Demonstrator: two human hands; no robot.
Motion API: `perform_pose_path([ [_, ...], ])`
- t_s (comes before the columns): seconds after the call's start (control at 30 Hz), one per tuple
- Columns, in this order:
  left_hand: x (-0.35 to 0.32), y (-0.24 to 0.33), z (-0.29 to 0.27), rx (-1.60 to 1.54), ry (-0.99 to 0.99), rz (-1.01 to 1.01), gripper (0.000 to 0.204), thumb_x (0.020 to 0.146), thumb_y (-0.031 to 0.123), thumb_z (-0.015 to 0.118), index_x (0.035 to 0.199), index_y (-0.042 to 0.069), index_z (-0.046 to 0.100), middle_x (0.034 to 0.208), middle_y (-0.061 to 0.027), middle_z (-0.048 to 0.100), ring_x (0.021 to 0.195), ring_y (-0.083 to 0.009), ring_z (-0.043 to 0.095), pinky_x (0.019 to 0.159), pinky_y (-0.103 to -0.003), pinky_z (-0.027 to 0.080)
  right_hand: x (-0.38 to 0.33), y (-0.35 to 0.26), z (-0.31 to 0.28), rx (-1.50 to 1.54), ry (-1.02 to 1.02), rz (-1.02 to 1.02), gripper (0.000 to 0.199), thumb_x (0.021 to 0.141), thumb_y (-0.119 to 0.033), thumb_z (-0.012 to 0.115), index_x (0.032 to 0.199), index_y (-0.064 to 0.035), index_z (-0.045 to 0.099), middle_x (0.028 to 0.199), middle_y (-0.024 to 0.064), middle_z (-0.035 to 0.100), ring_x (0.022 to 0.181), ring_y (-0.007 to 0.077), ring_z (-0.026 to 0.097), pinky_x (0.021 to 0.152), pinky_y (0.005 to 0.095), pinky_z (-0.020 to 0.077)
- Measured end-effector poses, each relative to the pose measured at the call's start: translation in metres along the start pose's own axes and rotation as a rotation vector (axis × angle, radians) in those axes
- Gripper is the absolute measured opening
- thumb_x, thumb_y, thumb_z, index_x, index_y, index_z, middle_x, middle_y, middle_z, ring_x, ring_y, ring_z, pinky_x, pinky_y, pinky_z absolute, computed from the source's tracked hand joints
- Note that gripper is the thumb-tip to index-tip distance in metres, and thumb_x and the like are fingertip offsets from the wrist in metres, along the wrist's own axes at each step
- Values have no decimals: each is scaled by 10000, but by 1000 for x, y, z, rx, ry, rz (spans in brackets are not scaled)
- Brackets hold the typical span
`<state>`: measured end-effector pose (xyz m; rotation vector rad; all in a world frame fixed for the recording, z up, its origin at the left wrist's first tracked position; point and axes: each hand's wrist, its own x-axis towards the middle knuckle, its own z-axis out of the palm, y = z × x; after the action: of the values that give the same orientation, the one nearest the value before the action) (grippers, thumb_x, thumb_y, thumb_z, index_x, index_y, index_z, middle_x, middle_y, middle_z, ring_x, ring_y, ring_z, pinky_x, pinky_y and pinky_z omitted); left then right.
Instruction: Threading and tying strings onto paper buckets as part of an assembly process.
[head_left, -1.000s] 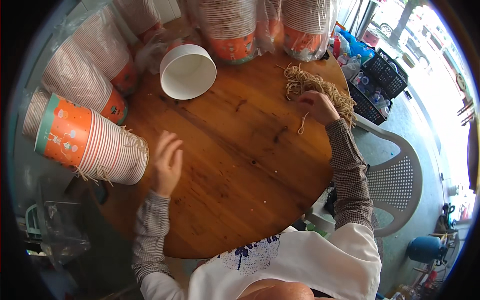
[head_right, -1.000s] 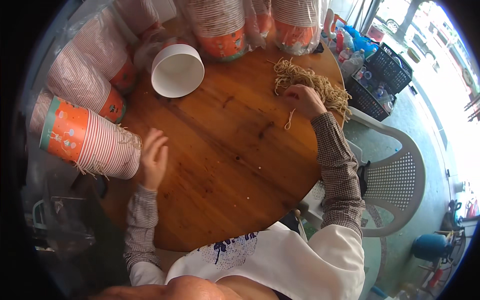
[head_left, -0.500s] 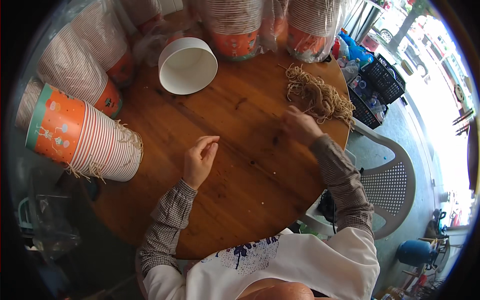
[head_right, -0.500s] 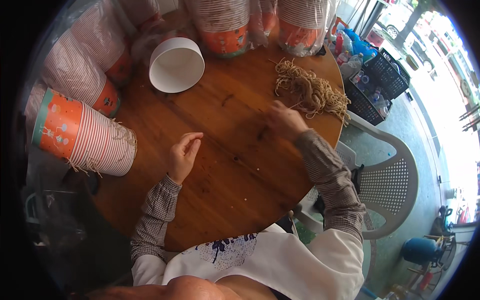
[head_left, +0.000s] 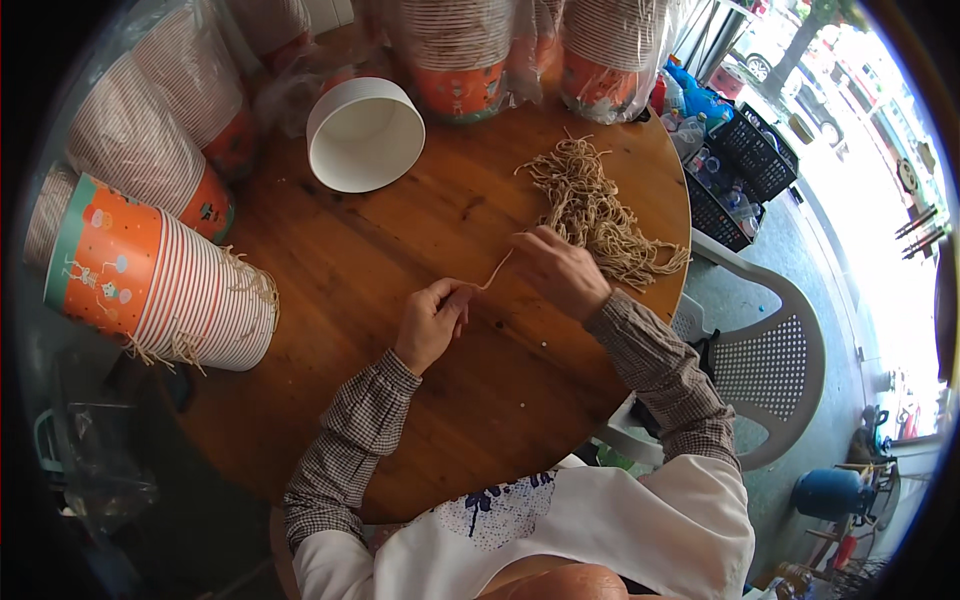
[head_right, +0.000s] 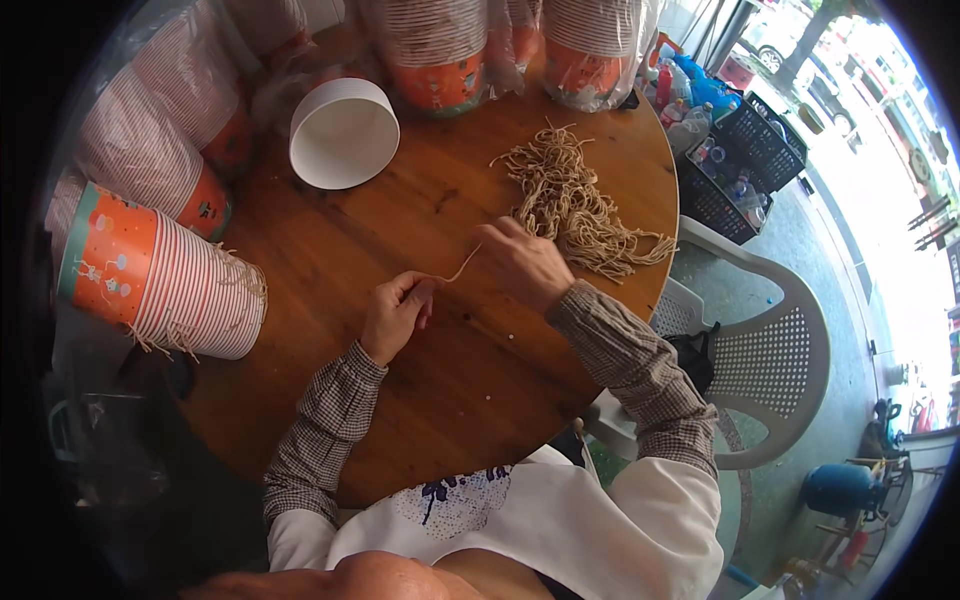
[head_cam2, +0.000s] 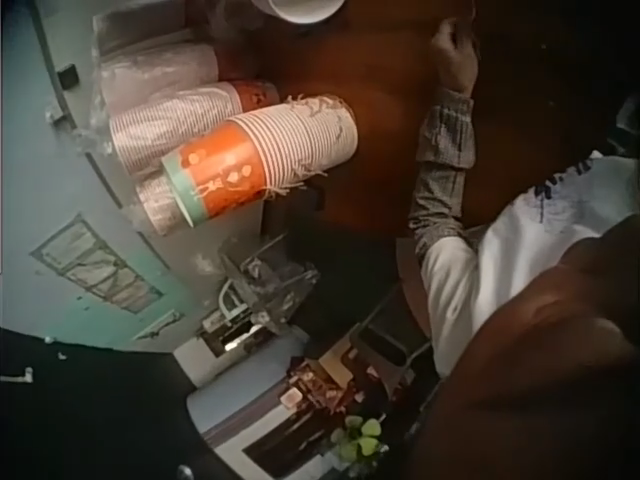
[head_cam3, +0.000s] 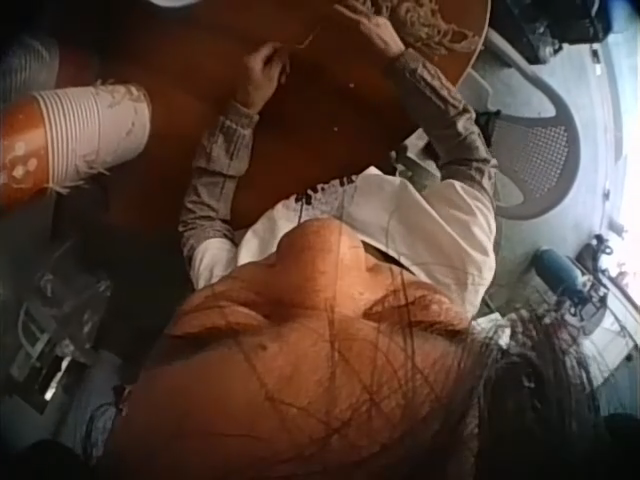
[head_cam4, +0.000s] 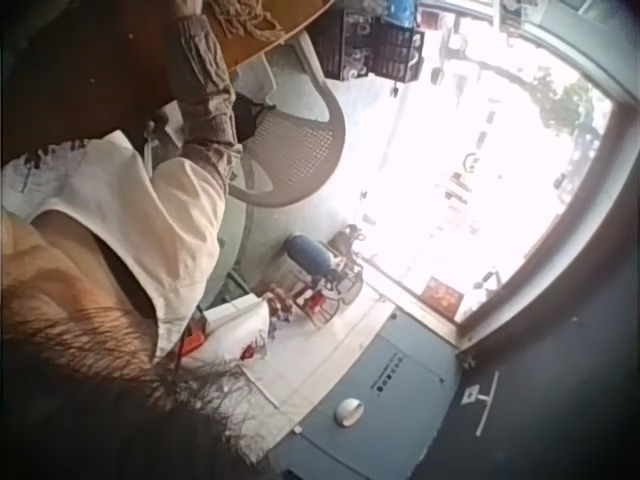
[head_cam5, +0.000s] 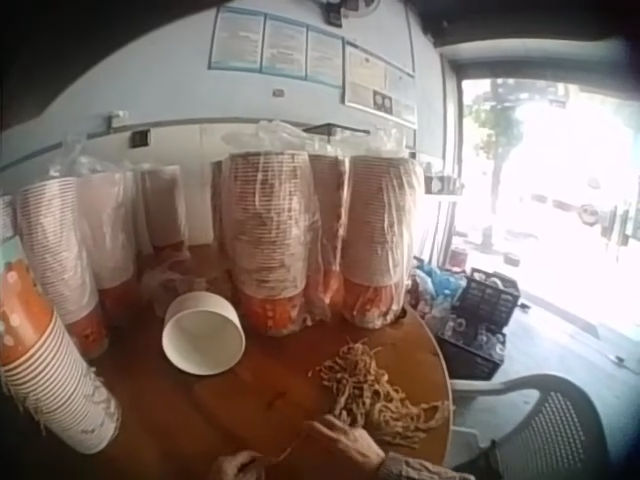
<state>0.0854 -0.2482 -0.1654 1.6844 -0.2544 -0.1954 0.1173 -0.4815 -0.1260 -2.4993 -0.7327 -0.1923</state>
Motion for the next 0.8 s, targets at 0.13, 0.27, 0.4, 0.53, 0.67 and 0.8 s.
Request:
perform_pose_path([
  [0.13, -3, 9, -8, -86, 89, 34, 250, 1010, 224, 511, 963, 8, 627, 573, 66, 439, 500, -11, 365, 439, -193, 297, -8, 35, -11, -316, 2, 189, 440, 815, -147, 640, 1235, -82, 528, 1059, 104, 558, 824, 264, 636, 690, 384, 549],
  [0.27, -5, 11, -12, -247, 186, 47, 261, 1018, 242, 494, 921, 35, 621, 574, 79, 386, 490, -2, 320, 425, -188, 254, 2, 132, -23, -281, 169, 21, 385, 759, -68, 609, 1143, -81, 621, 1083, 120, 579, 995, 328, 594, 843, 394, 505],
  [0.4, -17, 20, -20, -320, 263, 30, 241, 1010, 221, 511, 931, 28, 634, 577, 83, 380, 498, 4, 313, 433, -185, 249, 19, 144, -30, -522, 328, 127, 368, 779, -51, 577, 1136, -114, 638, 1133, 110, 589, 1021, 329, 584, 877, 401, 490],
  [0.53, -16, 17, -21, -56, 246, 107, 208, 990, 183, 547, 961, 7, 655, 586, 87, 366, 516, 13, 313, 451, -188, 255, 44, 72, -11, -262, 463, -60, 276, 829, -44, 553, 1075, -90, 669, 1067, 110, 652, 986, 311, 627, 831, 399, 516],
  [0.67, -19, 11, -30, 177, 238, 173, 230, 988, 190, 550, 966, -6, 669, 585, 46, 455, 514, -23, 386, 454, -206, 315, 50, -48, 24, 732, -75, 76, 271, 877, -55, 631, 1147, -58, 646, 835, 27, 648, 723, 60, 566, 643, 243, 489],
  [0.8, -16, 7, -36, 165, 343, 169, 250, 993, 226, 548, 954, 1, 648, 588, 26, 506, 509, -35, 428, 450, -219, 338, 56, -56, 33, 725, -230, 86, 210, 890, -117, 651, 1067, -5, 645, 750, 8, 625, 675, 60, 565, 617, 245, 480],
])
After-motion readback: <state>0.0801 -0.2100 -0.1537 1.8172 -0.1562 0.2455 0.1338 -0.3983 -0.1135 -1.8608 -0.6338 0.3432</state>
